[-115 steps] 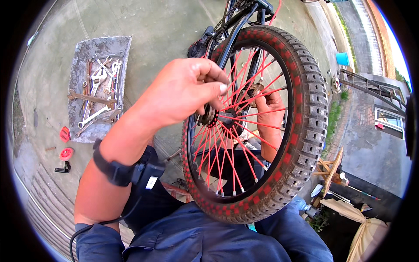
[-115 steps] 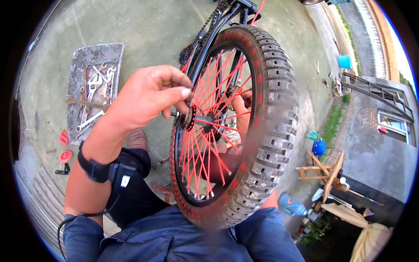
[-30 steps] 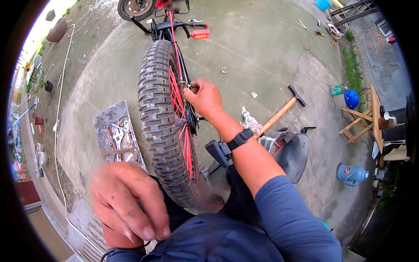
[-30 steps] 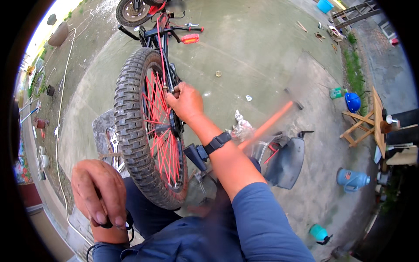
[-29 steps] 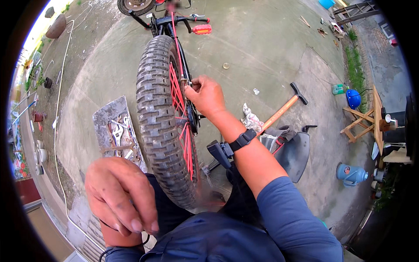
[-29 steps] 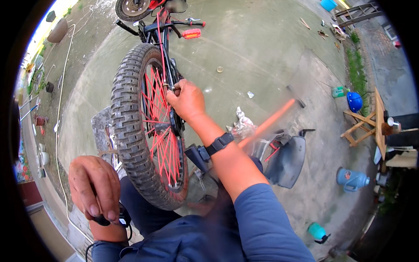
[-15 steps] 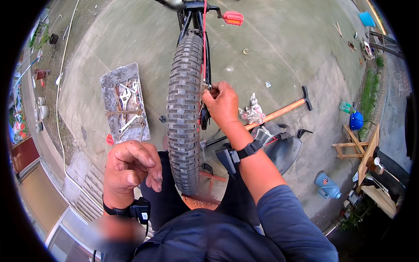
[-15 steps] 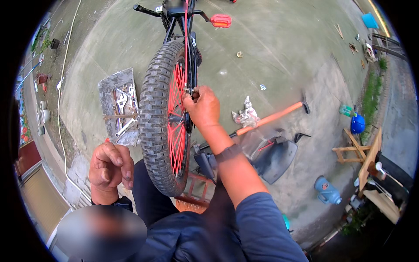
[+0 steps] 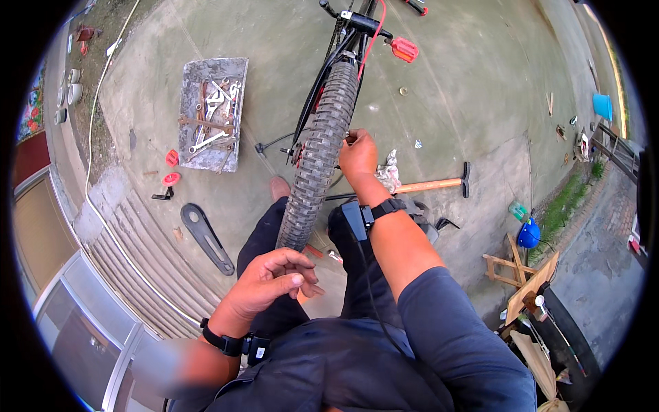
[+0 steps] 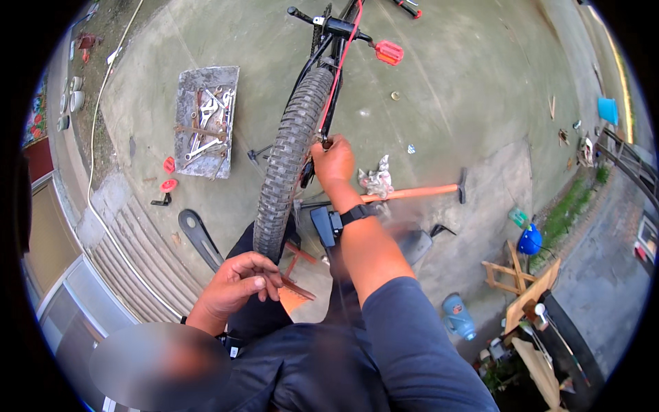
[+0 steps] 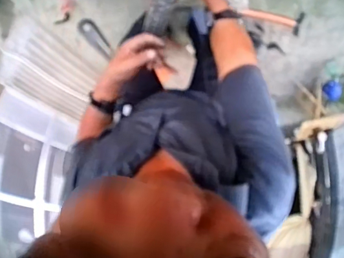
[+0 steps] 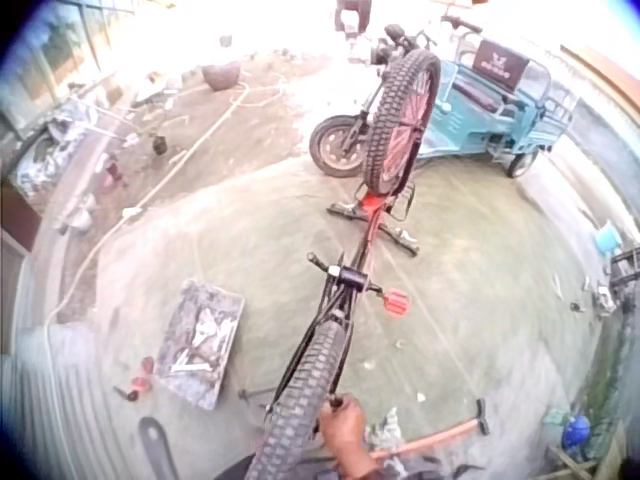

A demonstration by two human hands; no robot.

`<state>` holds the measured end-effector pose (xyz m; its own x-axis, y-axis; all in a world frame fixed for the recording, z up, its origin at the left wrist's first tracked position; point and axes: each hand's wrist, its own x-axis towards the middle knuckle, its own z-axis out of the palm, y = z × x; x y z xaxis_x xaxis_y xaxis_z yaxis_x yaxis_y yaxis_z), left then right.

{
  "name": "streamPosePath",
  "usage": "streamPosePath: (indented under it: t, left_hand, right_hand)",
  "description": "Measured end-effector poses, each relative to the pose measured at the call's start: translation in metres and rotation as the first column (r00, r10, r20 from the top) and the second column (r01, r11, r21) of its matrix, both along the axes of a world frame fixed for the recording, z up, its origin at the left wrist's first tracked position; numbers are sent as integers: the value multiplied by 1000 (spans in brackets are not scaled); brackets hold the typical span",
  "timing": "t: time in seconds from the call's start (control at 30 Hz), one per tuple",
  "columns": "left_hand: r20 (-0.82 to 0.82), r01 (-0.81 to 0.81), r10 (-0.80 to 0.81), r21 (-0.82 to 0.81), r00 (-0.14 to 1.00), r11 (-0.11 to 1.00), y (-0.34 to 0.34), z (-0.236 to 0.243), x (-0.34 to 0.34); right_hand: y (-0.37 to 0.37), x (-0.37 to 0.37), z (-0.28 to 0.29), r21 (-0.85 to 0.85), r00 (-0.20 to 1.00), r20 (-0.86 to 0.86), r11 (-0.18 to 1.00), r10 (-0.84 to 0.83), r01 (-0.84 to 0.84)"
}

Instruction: The person installs a washer and a nut onto the rear axle of a bicycle by hand while sitting on the ground. They pick up and handle small parts before threading them onto the axle.

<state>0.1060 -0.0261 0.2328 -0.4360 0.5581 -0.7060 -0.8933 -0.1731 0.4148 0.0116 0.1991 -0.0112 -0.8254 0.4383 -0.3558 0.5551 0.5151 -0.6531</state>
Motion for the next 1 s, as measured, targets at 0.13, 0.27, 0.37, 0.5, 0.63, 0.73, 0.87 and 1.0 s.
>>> streamPosePath:
  t: [0.13, 0.27, 0.37, 0.5, 0.63, 0.73, 0.87, 1.0]
  left_hand:
    - [23, 161, -163, 76, 986, 984, 1, -15, -9]
    - [10, 262, -270, 197, 963, 945, -10, -34, -8]
    - [-112, 398, -382, 193, 917, 897, -18, -47, 2]
    - [-259, 499, -465, 80, 846, 863, -16, -57, 23]
    - [-198, 379, -367, 23, 909, 925, 12, -79, 47]
    - [-84, 170, -174, -47, 981, 984, 47, -91, 52]
    - [-189, 35, -117, -387, 975, 921, 98, -101, 45]
    - [-292, -111, -297, -857, 909, 504, 153, -125, 25]
  right_hand:
    - [-2, -5, 21, 72, 998, 16, 996, 56, -57]
    - [13, 7, -23, -206, 991, -5, 970, -132, 129]
    - [24, 12, -49, -484, 965, 18, 843, -260, 236]
    - [39, 7, -44, -812, 857, 284, 367, -430, 454]
    - [39, -2, -32, -782, 816, 367, 327, -447, 531]
    - [39, -4, -40, -820, 816, 358, 266, -454, 508]
    - [55, 2, -47, -763, 919, 321, 513, -230, 394]
    - [54, 2, -54, -722, 961, 256, 642, -101, 260]
